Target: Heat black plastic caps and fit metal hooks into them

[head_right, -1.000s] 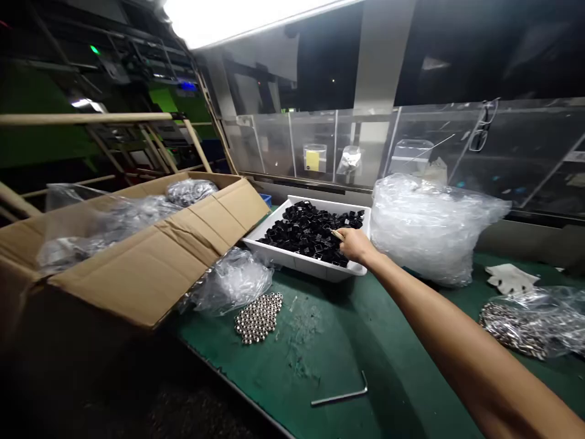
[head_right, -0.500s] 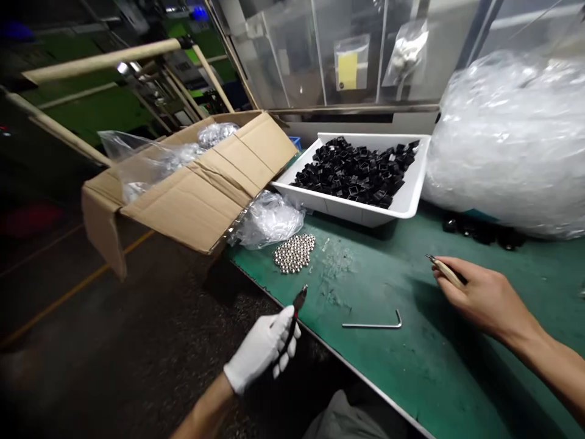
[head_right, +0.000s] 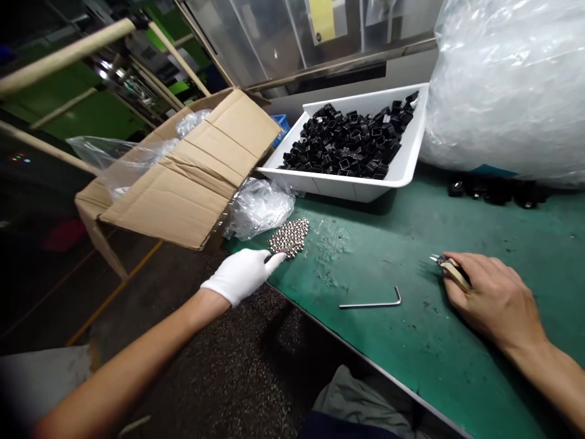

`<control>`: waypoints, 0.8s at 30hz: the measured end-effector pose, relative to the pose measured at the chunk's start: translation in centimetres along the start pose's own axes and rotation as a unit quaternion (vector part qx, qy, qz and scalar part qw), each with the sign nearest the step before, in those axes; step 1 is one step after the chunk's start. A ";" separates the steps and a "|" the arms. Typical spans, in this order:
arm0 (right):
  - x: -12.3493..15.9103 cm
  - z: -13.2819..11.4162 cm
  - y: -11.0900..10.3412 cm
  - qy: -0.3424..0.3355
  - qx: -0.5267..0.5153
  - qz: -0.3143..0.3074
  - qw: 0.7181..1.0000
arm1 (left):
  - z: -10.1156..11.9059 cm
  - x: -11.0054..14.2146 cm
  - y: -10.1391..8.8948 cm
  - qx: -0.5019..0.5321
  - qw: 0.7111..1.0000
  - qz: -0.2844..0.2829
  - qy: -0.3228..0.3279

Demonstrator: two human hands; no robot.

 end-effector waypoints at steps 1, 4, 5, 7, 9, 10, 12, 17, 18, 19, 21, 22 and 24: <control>0.0 -0.1 -0.1 -0.001 0.002 0.002 1.000 | 0.4 -0.6 -0.6 -0.026 1.000 0.004 0.003; 0.0 -0.1 -0.2 -0.001 0.006 0.008 1.000 | 1.7 -1.9 -1.9 -0.086 0.996 0.007 0.014; 0.0 0.0 -0.1 0.000 0.006 0.009 1.000 | 2.1 -2.3 -2.2 -0.101 0.995 0.006 0.018; 0.0 0.1 0.0 0.001 0.007 0.012 1.000 | 2.8 -2.9 -2.6 -0.127 0.991 0.008 0.027; 0.1 0.3 0.2 0.002 0.009 0.020 1.000 | 3.3 -3.5 -2.7 -0.146 0.988 0.012 0.039; 0.1 0.4 0.4 0.003 0.010 0.025 1.000 | 3.5 -3.7 -2.8 -0.153 0.987 0.015 0.045; 0.1 0.5 0.6 0.004 0.011 0.032 0.999 | 3.8 -4.1 -2.8 -0.166 0.984 0.025 0.055; 0.0 0.6 0.6 0.005 0.014 0.034 0.999 | 4.3 -4.5 -2.9 -0.186 0.979 0.042 0.074; -0.1 0.6 0.5 0.004 0.015 0.033 0.999 | 4.4 -4.5 -2.9 -0.188 0.978 0.046 0.078; -0.1 0.5 0.5 0.002 0.016 0.034 0.999 | 4.5 -4.4 -3.0 -0.191 0.977 0.051 0.083; -0.1 0.5 0.4 0.001 0.019 0.036 0.999 | 4.6 -4.3 -3.0 -0.199 0.973 0.064 0.094; -0.2 0.4 0.4 0.001 0.020 0.035 0.999 | 4.7 -4.2 -3.0 -0.202 0.972 0.071 0.098; -0.2 0.4 0.4 0.004 0.020 0.033 0.999 | 4.7 -4.2 -3.0 -0.203 0.970 0.084 0.102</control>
Point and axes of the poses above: each hand's wrist, its own x-axis away from the middle knuckle, its own y-axis out of the palm, z = x × y, the point moved 3 cm from there along -x, towards the middle knuckle, and after that the axes turned 11 degrees about x, right-handed, at the moved point
